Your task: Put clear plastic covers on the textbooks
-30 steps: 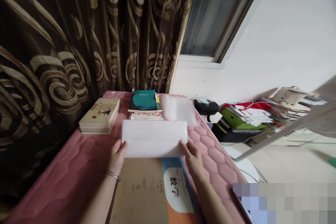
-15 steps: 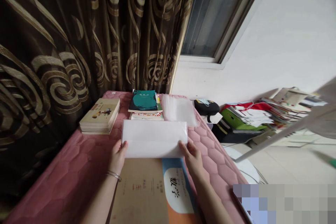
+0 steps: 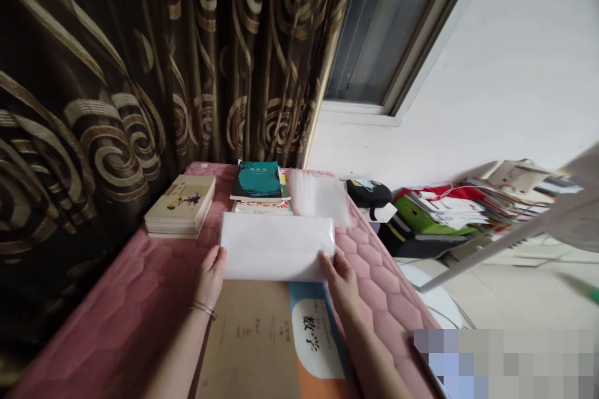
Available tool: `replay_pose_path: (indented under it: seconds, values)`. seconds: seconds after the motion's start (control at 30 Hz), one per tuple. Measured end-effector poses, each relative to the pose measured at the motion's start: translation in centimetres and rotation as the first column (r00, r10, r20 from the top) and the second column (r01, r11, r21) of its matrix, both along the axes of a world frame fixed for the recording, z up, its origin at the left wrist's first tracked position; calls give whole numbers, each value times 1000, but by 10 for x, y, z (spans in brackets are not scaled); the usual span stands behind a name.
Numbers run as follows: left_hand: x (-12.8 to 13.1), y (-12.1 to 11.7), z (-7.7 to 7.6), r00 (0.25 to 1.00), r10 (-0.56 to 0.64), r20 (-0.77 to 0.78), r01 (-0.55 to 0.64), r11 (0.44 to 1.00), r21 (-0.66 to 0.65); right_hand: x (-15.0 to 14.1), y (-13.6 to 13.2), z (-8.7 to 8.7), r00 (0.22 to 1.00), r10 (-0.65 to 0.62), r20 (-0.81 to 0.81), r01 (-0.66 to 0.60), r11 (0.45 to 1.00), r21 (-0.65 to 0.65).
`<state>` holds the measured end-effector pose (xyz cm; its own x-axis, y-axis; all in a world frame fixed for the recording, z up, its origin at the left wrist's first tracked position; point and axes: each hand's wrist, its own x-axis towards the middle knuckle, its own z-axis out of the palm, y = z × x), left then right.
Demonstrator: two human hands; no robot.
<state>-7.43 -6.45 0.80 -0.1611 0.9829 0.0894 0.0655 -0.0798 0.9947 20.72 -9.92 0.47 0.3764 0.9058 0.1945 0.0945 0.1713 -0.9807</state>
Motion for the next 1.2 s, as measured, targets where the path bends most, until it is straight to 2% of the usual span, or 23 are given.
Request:
replay_pose_path:
  seconds: [0.2, 0.37, 0.43, 0.57, 0.73, 0.87, 1.03, 1.2]
  values:
    - [3, 9, -6, 998, 64, 12, -64, 998, -21, 0, -1, 8, 1000, 1, 1, -1, 1000, 15]
    - [3, 15, -2, 987, 115, -113, -119, 993, -27, -2, 16, 5, 961, -135, 240, 145, 989, -22]
    - [0, 18, -2, 987, 76, -139, -85, 994, -62, -1, 27, 3, 922, -130, 364, 165, 984, -66]
    - [-2, 25, -7, 981, -85, -175, 57, 986, -158, 1, 49, 1, 853, -46, 521, 160, 971, -178]
    - [0, 35, -12, 928, -91, -360, 16, 978, -206, 1, 65, -5, 803, 43, 594, 182, 932, -313]
    - [3, 41, -9, 842, -60, -536, -86, 966, -244, -1, 70, -9, 759, 114, 641, 221, 881, -418]
    - [17, 39, 0, 660, -38, -750, -199, 954, -223, -7, 68, -3, 716, 147, 682, 289, 827, -481]
    - [37, 26, 10, 482, -32, -876, -267, 947, -182, -11, 63, 4, 679, 189, 710, 280, 826, -489]
